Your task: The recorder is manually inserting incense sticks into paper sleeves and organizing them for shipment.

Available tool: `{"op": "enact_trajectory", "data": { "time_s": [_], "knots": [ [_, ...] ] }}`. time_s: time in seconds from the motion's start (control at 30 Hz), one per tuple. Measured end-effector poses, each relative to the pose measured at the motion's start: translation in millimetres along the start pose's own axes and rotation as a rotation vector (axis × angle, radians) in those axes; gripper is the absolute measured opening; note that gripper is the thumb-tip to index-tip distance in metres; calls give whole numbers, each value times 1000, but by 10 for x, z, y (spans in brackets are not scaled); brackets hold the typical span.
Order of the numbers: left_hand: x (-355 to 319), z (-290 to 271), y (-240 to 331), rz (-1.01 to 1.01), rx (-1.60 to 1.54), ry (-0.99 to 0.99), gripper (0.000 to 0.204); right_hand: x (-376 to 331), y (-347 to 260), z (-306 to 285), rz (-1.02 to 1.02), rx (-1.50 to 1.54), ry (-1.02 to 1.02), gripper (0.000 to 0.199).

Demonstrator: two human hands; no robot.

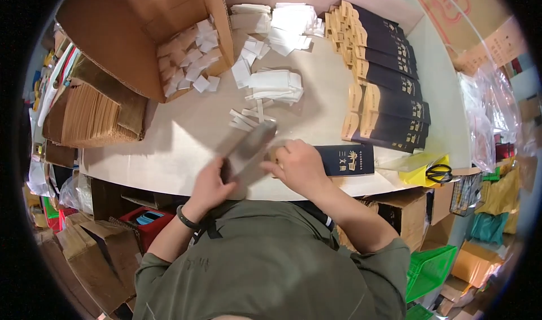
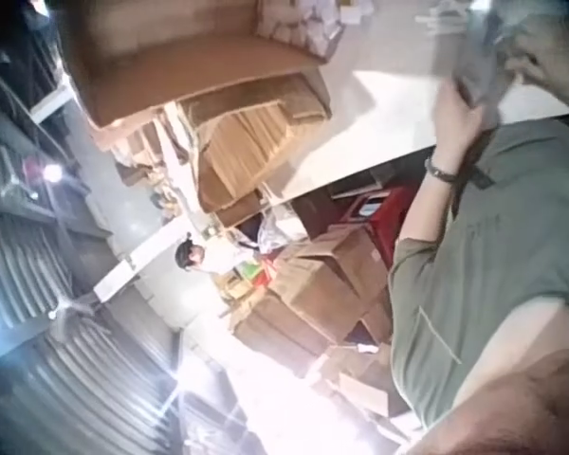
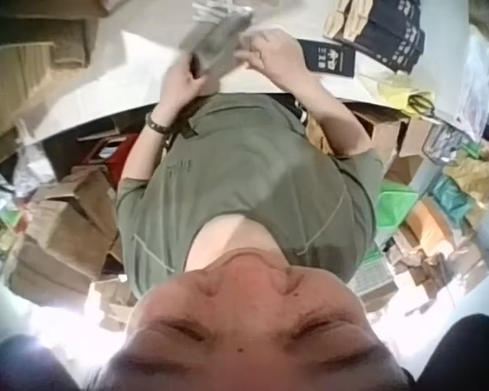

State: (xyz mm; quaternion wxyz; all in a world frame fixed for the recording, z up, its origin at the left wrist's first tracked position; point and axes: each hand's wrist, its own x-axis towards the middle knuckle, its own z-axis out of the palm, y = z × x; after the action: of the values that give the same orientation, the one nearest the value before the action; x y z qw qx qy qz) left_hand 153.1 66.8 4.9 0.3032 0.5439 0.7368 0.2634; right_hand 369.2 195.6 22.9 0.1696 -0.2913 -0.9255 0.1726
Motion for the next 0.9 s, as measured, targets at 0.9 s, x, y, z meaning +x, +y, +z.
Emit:
{"op": "enact_trajectory", "data": {
  "time_s": [0.9],
  "knots": [
    [1833,-704,-706,396,485,313,33,832,335,674,366,-5,21,18]
  ]
}}
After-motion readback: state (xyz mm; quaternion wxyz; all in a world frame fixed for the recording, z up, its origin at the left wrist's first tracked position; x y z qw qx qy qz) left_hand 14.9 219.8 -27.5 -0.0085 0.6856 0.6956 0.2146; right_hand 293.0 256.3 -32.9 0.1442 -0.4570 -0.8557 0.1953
